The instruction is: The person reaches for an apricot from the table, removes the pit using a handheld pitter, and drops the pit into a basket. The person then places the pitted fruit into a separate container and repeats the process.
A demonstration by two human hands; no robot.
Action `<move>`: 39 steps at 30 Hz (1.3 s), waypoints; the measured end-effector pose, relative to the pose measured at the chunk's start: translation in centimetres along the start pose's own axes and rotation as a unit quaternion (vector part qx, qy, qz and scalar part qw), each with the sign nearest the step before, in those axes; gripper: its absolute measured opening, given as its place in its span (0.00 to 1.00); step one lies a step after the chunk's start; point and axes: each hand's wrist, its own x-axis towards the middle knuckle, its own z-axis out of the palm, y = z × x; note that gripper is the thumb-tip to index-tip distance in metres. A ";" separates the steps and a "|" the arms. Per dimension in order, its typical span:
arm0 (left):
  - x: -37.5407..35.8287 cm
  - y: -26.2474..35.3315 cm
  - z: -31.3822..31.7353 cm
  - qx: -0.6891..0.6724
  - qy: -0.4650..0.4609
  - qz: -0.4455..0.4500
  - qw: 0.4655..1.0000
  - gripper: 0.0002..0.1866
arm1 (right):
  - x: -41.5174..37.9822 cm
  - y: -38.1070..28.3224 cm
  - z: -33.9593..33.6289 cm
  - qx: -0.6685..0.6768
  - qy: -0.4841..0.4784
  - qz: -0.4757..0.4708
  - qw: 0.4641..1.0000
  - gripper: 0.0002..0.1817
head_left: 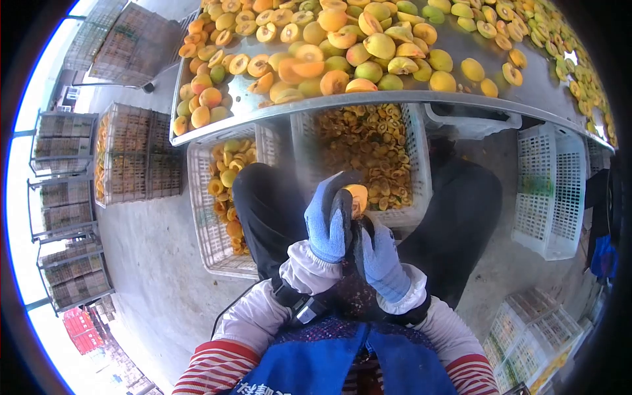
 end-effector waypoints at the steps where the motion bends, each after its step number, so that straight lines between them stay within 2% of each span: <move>1: 0.0 -0.1 -0.1 0.017 -0.002 0.021 1.000 0.16 | -0.4 0.5 0.2 -0.024 -0.012 0.006 1.000 0.22; 4: -0.1 -0.4 -0.2 0.051 -0.008 0.065 0.997 0.15 | -1.1 1.8 0.7 -0.139 0.021 -0.132 0.981 0.21; 6: 0.0 -0.5 -0.4 0.085 -0.019 0.080 0.993 0.14 | -1.3 1.6 0.8 0.014 -0.016 0.002 1.000 0.20; 7: 0.0 -0.5 -0.4 0.092 -0.026 0.077 0.992 0.14 | -1.4 1.5 0.9 0.091 -0.033 0.070 0.993 0.20; 8: 0.0 -0.3 -0.4 0.100 -0.033 0.074 0.992 0.14 | -1.4 1.8 0.8 0.177 -0.065 0.128 0.974 0.20; 10: 0.1 -0.3 -0.5 0.103 -0.047 0.062 0.992 0.14 | -1.1 2.8 0.9 0.341 -0.127 0.237 0.901 0.20; 12: 0.0 -0.4 -0.4 0.093 -0.062 0.044 0.993 0.14 | -1.9 4.8 1.6 0.226 -0.114 0.062 0.965 0.19; 14: -0.6 -0.9 0.1 -0.003 -0.060 -0.027 0.998 0.15 | -2.6 5.0 1.8 0.263 -0.107 0.077 0.956 0.18; 16: -1.0 -0.8 0.3 -0.052 -0.054 -0.077 0.994 0.15 | -2.9 4.5 1.6 0.443 -0.100 0.277 0.847 0.16; 17: -1.4 -1.5 0.2 -0.127 -0.058 -0.121 0.983 0.16 | -2.3 3.4 0.8 0.489 -0.125 0.321 0.802 0.17; 19: -1.1 -1.5 -0.3 -0.124 -0.105 -0.117 0.980 0.17 | -0.8 0.8 -0.9 0.571 -0.174 0.401 0.695 0.20; 22: 0.1 -1.8 -1.7 -0.109 -0.193 -0.132 0.966 0.18 | 0.4 0.6 -1.8 0.751 -0.326 0.391 0.421 0.25; 23: 0.5 -1.9 -2.0 -0.114 -0.221 -0.132 0.960 0.18 | 0.5 0.8 -1.5 0.761 -0.348 0.397 0.376 0.29; 26: 1.0 -2.3 -2.3 -0.164 -0.268 -0.150 0.937 0.18 | 0.5 0.3 -1.0 0.838 -0.342 0.379 0.191 0.28; 28: 1.0 -2.1 -2.2 -0.189 -0.277 -0.136 0.932 0.18 | 0.0 0.2 -0.3 0.857 -0.342 0.346 0.172 0.27; 30: 0.2 -2.2 -1.6 -0.242 -0.211 -0.046 0.946 0.20 | -0.2 0.0 0.1 0.864 -0.349 0.322 0.167 0.27; 31: -0.8 -3.1 -1.8 -0.350 -0.180 -0.226 0.891 0.21 | 0.2 -0.4 -0.2 0.860 -0.363 0.293 0.207 0.27; 32: -1.9 -3.5 -1.7 -0.442 -0.139 -0.394 0.794 0.21 | 0.8 -0.9 -0.8 0.854 -0.377 0.263 0.246 0.27; 33: -2.9 -3.4 -0.7 -0.340 -0.023 -0.345 0.875 0.22 | 1.2 -1.1 -1.2 0.844 -0.391 0.233 0.284 0.27; 34: -3.2 -4.4 -1.3 -0.390 0.003 -0.351 0.852 0.21 | 1.1 -0.6 -1.2 0.848 -0.348 0.275 0.290 0.26; 36: -2.1 -5.9 -3.6 -0.352 0.085 -0.331 0.871 0.23 | 0.5 2.2 -0.1 0.850 -0.254 0.350 0.300 0.25; 37: -1.3 -5.0 -5.2 -0.329 0.083 -0.304 0.890 0.23 | -0.2 4.3 0.8 0.855 -0.248 0.328 0.317 0.23; 38: -0.6 -4.5 -7.0 -0.197 0.063 -0.212 0.955 0.22 | -0.1 4.0 0.6 0.825 -0.229 0.366 0.364 0.23; 39: 1.0 -1.3 -7.7 -0.069 0.067 -0.090 0.991 0.21 | 0.2 3.3 0.2 0.792 -0.211 0.401 0.410 0.23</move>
